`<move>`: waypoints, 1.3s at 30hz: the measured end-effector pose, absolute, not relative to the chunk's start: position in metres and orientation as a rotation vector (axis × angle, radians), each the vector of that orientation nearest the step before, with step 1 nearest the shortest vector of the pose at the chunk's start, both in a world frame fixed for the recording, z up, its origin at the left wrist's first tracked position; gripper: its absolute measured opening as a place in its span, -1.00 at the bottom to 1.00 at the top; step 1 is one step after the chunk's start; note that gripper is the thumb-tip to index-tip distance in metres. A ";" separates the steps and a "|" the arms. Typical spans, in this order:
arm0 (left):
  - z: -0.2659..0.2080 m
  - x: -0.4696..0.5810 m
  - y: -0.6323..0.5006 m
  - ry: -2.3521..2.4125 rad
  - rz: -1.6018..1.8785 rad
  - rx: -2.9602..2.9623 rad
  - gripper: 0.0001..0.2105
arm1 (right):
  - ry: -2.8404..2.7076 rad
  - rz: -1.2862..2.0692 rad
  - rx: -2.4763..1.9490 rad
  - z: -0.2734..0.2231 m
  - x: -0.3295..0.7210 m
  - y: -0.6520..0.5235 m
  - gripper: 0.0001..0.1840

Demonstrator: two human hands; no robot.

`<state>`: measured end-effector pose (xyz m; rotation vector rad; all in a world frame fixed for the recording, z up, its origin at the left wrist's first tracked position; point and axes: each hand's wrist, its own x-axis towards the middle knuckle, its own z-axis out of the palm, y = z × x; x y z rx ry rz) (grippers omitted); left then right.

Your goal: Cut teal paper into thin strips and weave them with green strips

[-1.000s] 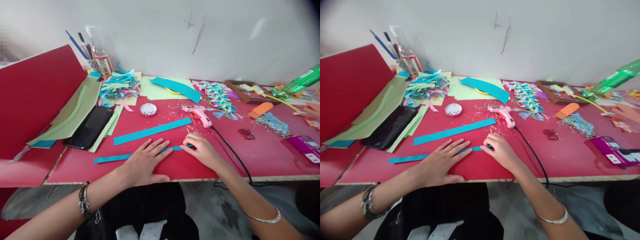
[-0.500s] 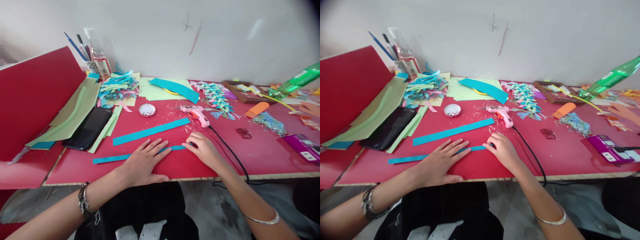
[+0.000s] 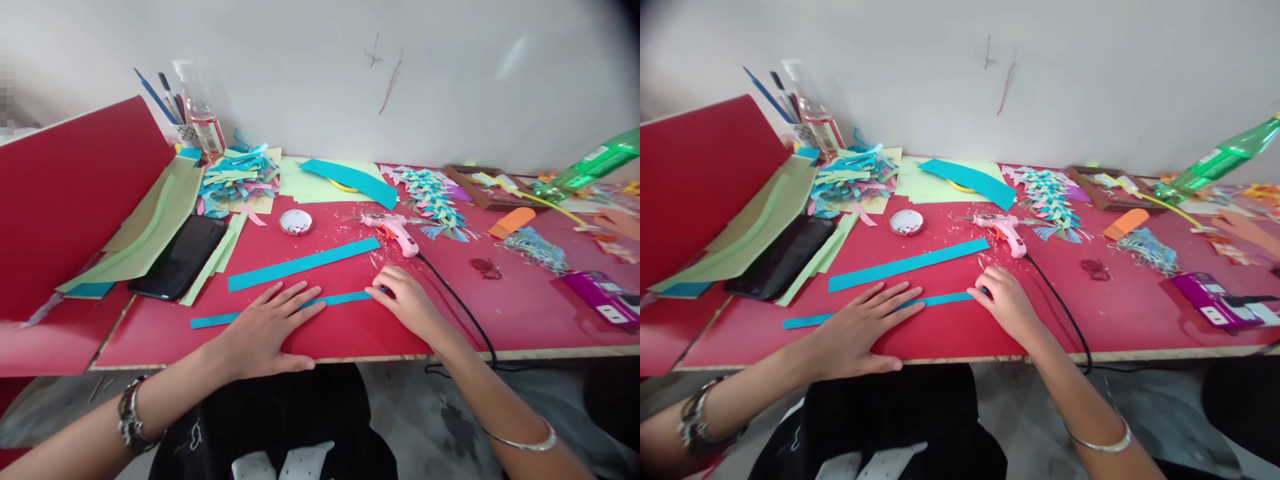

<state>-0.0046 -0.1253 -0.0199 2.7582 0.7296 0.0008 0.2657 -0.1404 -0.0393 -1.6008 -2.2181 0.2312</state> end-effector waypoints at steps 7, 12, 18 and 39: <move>-0.020 -0.011 -0.128 0.761 0.017 2.762 -0.32 | -2.168 -0.292 -1.716 -0.034 0.253 -0.156 -0.69; -0.023 -0.011 -0.128 0.751 0.049 2.770 -0.29 | -2.540 -0.224 -1.539 -0.030 0.217 -0.184 -0.44; -0.023 -0.011 -0.128 0.761 0.017 2.770 -0.29 | -2.606 0.095 -1.628 -0.032 0.207 -0.187 -0.32; -0.019 -0.011 -0.128 0.766 -0.010 2.768 -0.34 | -2.555 0.082 -1.847 -0.033 0.256 -0.186 -0.40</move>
